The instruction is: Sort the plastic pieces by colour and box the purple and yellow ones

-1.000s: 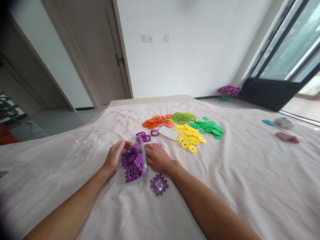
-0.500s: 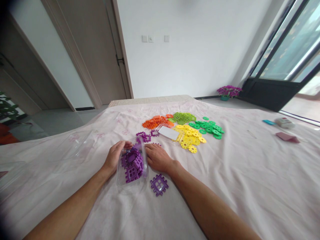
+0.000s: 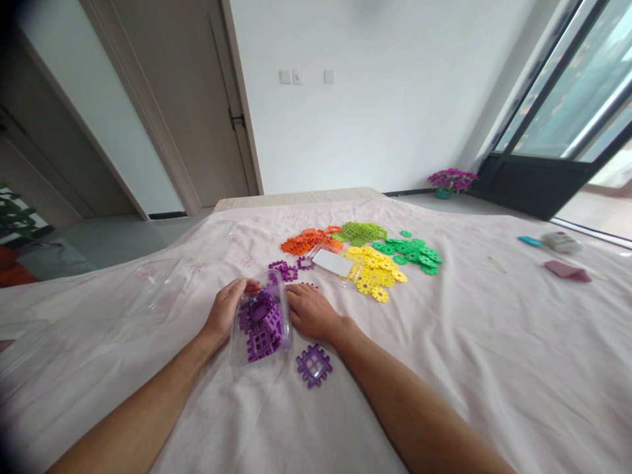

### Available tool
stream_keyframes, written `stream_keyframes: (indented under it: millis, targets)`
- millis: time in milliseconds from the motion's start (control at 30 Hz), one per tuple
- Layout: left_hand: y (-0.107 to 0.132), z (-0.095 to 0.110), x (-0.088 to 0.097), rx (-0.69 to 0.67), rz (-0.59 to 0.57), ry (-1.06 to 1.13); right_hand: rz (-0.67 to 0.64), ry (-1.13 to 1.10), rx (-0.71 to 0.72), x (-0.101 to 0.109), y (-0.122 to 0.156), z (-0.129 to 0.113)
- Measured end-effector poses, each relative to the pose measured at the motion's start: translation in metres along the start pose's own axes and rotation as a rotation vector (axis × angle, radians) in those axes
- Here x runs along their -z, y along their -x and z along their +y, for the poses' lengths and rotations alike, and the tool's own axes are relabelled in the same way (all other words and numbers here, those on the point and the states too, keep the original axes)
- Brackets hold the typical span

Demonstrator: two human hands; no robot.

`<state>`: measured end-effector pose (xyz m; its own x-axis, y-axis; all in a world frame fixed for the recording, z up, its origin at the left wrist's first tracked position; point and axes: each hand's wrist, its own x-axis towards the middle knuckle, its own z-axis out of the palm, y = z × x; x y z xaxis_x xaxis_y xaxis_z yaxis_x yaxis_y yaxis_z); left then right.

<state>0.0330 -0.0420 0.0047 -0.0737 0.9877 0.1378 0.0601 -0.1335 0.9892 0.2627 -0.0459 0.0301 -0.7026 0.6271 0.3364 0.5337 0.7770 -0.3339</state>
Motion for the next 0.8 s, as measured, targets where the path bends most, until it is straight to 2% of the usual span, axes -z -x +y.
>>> stream_keyframes:
  millis: [800]
  targets:
    - [0.0013,0.0033,-0.0009,-0.005,0.006,-0.006,0.008,-0.009,0.005,-0.0010,-0.0003,0.0006]
